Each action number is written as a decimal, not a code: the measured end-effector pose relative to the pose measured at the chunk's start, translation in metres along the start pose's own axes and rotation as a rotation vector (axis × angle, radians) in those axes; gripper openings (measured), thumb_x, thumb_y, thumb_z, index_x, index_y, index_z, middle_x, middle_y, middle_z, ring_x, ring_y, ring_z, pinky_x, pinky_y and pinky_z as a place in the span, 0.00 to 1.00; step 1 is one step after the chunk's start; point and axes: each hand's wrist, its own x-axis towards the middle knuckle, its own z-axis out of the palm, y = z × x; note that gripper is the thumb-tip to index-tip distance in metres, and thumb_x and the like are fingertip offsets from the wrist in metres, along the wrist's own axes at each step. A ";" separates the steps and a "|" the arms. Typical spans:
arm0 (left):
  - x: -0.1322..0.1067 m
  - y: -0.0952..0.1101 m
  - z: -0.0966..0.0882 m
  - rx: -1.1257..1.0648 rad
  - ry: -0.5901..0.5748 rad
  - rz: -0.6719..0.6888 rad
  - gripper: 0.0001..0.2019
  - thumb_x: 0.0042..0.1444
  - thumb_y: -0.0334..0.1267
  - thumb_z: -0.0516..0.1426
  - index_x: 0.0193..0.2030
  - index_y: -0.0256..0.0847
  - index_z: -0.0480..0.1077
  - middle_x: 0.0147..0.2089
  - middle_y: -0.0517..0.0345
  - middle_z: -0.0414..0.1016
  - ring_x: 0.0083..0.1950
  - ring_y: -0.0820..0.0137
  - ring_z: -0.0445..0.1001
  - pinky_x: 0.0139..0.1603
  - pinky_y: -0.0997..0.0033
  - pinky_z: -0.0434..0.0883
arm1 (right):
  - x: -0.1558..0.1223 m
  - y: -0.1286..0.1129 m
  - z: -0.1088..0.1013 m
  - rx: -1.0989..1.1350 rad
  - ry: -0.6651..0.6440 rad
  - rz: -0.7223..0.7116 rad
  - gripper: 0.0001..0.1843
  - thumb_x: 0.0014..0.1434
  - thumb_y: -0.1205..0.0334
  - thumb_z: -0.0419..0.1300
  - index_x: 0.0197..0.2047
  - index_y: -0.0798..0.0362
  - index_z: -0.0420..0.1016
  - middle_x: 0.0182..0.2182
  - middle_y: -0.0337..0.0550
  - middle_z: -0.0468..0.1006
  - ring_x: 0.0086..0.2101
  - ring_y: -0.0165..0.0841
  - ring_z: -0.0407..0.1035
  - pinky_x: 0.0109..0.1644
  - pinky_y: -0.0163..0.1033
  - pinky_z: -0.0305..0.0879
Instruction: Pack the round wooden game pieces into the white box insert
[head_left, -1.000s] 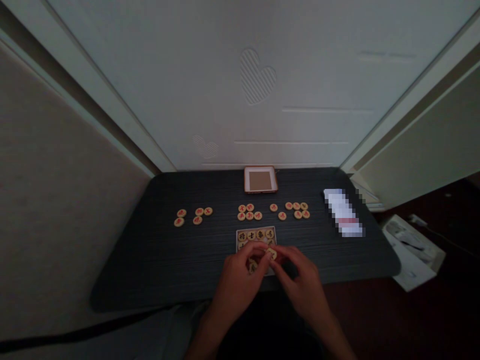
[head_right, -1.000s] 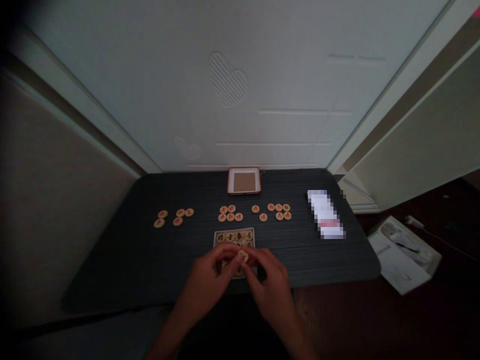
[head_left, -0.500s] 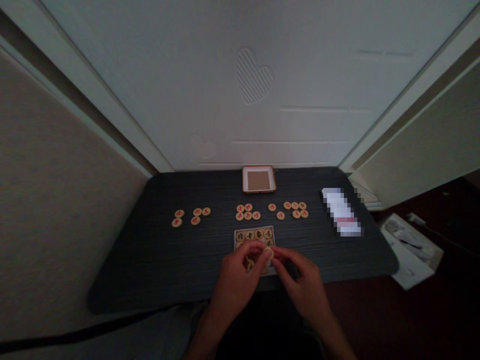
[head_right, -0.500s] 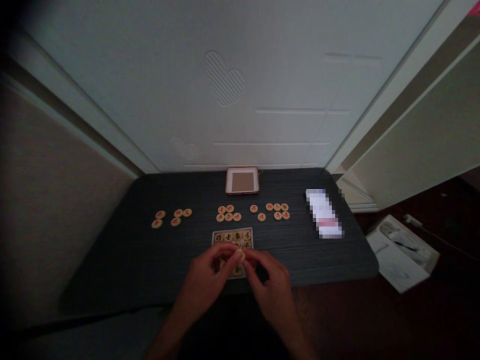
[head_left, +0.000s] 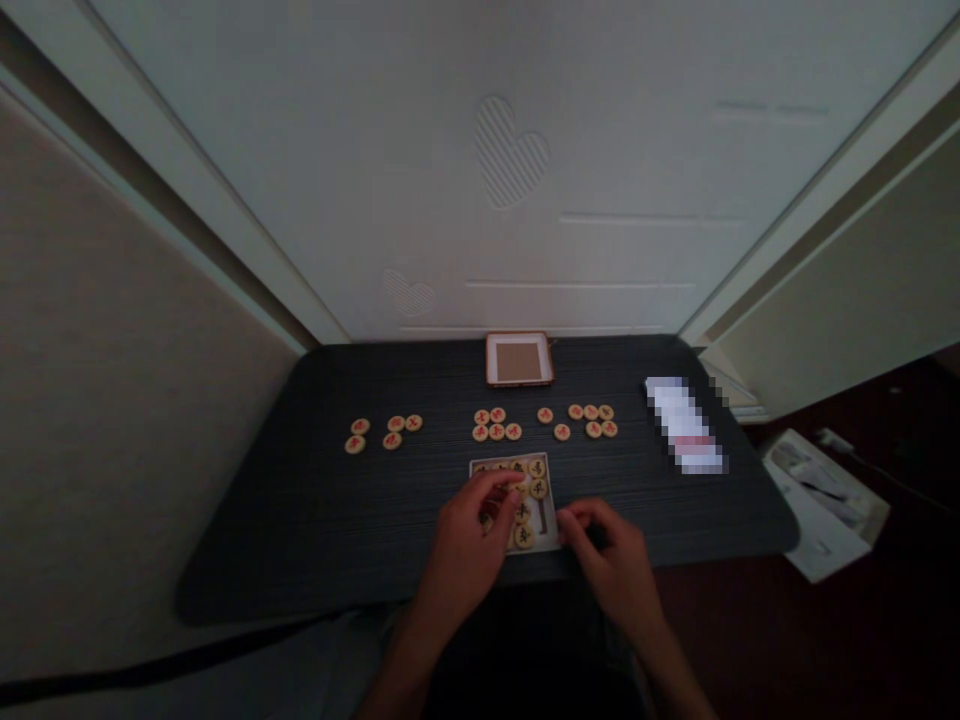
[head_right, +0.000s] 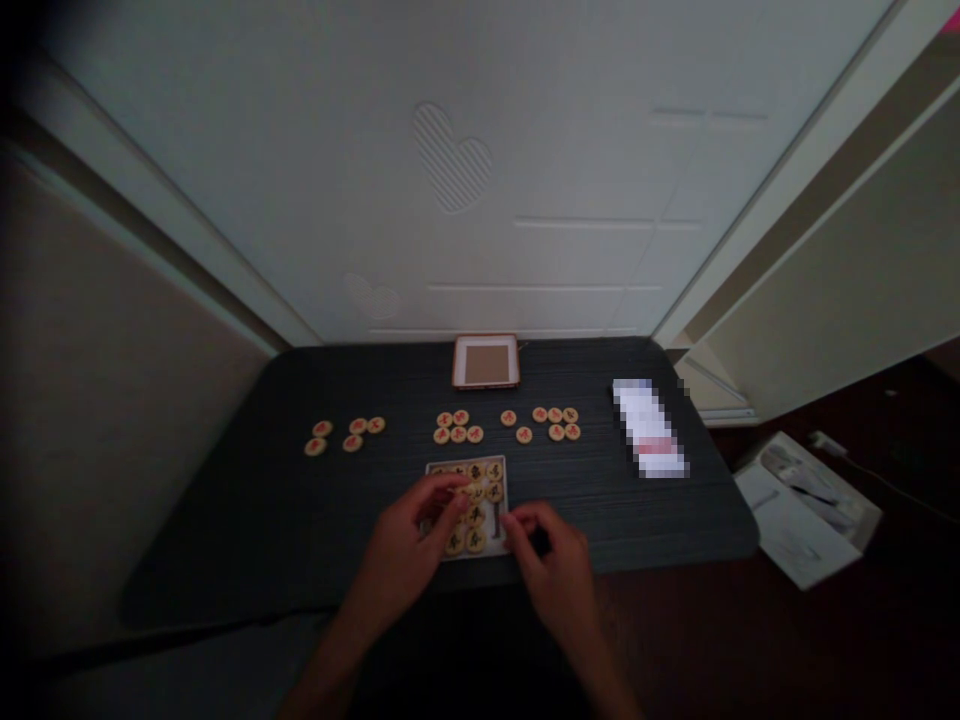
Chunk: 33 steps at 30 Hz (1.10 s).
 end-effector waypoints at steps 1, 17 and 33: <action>0.000 0.000 0.001 0.010 -0.002 0.004 0.09 0.64 0.38 0.57 0.48 0.45 0.76 0.42 0.56 0.83 0.40 0.66 0.81 0.41 0.67 0.77 | 0.001 0.002 0.001 -0.003 0.001 0.004 0.14 0.68 0.51 0.58 0.35 0.50 0.78 0.26 0.38 0.80 0.30 0.33 0.75 0.36 0.34 0.68; 0.001 -0.009 0.015 0.165 -0.061 0.098 0.06 0.65 0.38 0.57 0.45 0.46 0.75 0.45 0.58 0.82 0.43 0.66 0.81 0.45 0.67 0.76 | 0.009 0.027 0.012 0.076 0.081 0.045 0.13 0.68 0.49 0.58 0.43 0.50 0.74 0.33 0.42 0.83 0.34 0.36 0.79 0.39 0.37 0.73; 0.002 -0.008 0.022 0.475 -0.121 0.096 0.05 0.64 0.42 0.60 0.40 0.48 0.78 0.43 0.57 0.80 0.46 0.62 0.78 0.49 0.64 0.72 | 0.009 0.027 0.013 0.036 0.090 0.039 0.12 0.68 0.50 0.58 0.41 0.49 0.75 0.32 0.41 0.83 0.33 0.35 0.78 0.38 0.37 0.71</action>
